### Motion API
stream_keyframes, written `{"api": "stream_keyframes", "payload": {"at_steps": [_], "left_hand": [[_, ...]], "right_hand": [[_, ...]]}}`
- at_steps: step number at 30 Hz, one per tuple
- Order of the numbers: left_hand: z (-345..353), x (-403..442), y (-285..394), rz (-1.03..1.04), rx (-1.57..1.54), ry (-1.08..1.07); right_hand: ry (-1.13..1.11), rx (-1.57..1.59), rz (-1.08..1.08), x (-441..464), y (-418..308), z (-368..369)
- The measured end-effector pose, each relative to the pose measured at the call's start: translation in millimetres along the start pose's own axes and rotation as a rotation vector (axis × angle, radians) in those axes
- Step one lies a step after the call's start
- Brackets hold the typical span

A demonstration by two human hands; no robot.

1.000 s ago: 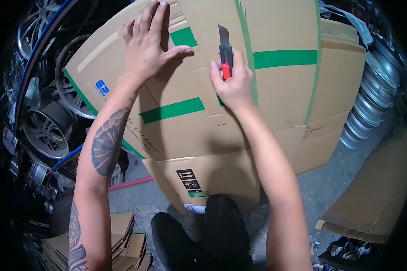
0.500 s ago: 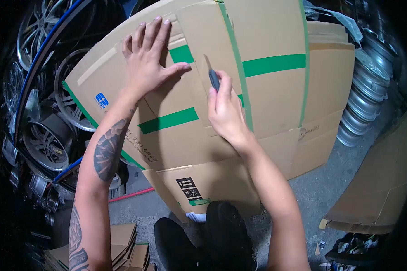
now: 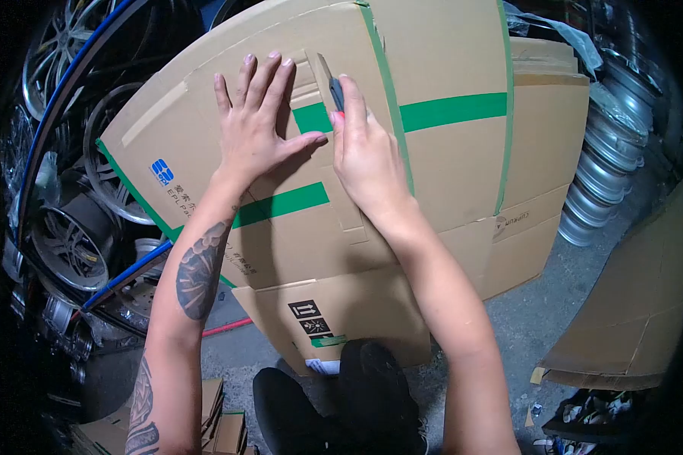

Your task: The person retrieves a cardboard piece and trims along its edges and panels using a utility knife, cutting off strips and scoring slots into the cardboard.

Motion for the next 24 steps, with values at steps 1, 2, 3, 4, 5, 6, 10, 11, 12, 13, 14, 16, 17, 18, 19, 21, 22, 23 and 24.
{"api": "stream_keyframes", "payload": {"at_steps": [1, 2, 3, 4, 5, 6, 10, 11, 12, 13, 14, 16, 17, 18, 19, 21, 22, 23, 24], "left_hand": [[0, -1, -1, 0.000, -0.007, 0.003], [1, -1, -2, 0.001, -0.015, 0.007], [1, -1, -2, 0.002, -0.022, 0.010], [1, -1, -1, 0.003, -0.016, 0.011], [1, 0, -1, 0.004, -0.010, 0.011], [0, 0, -1, 0.006, -0.003, 0.010], [0, 1, 0, 0.004, 0.042, 0.003], [0, 0, 0, 0.003, 0.046, 0.006], [1, 0, 0, 0.001, 0.049, 0.008], [1, 0, 0, 0.002, 0.049, 0.009], [1, 0, 0, 0.002, 0.049, 0.008], [1, 0, 0, 0.001, 0.043, 0.008], [0, 0, 0, -0.001, 0.037, 0.008], [0, 0, 0, -0.002, 0.031, 0.010], [0, 1, -1, -0.001, 0.029, 0.013], [0, 0, 0, -0.003, 0.022, 0.017], [-1, 0, 0, -0.007, 0.026, 0.015], [-1, 1, 0, -0.012, 0.028, 0.014], [-1, 0, 1, -0.019, 0.031, 0.011]], "right_hand": [[0.004, -0.007, 0.001, 0, -1, 0], [0.011, -0.025, -0.010, 1, -2, 0], [0.018, -0.041, -0.023, 2, -4, 0], [0.025, -0.056, -0.035, 2, -6, 0], [0.008, -0.096, -0.036, 3, -8, 2], [-0.010, -0.135, -0.035, 5, -10, 3], [-0.010, -0.228, -0.070, 7, -19, 5], [-0.027, -0.243, -0.063, 7, -20, 6], [-0.045, -0.259, -0.056, 7, -21, 6], [-0.064, -0.274, -0.048, 7, -22, 7], [-0.049, -0.274, -0.046, 7, -22, 6], [-0.021, -0.274, -0.038, 7, -23, 5], [-0.056, -0.304, -0.048, 7, -24, 5], [-0.089, -0.335, -0.058, 9, -28, 1], [-0.122, -0.365, -0.069, 11, -31, -2], [-0.128, -0.377, -0.086, 15, -33, -6], [-0.134, -0.383, -0.092, 17, -32, -7], [-0.127, -0.387, -0.117, 20, -32, -10], [-0.122, -0.390, -0.142, 23, -32, -13]]}}
Point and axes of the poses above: each hand's wrist, its own x-axis towards the middle knuckle, its own z-axis out of the palm, y = z × x, the point moved 7 cm from there along x, towards the middle knuckle, and after that the axes turned 7 degrees about -x, right-handed, at the moved point
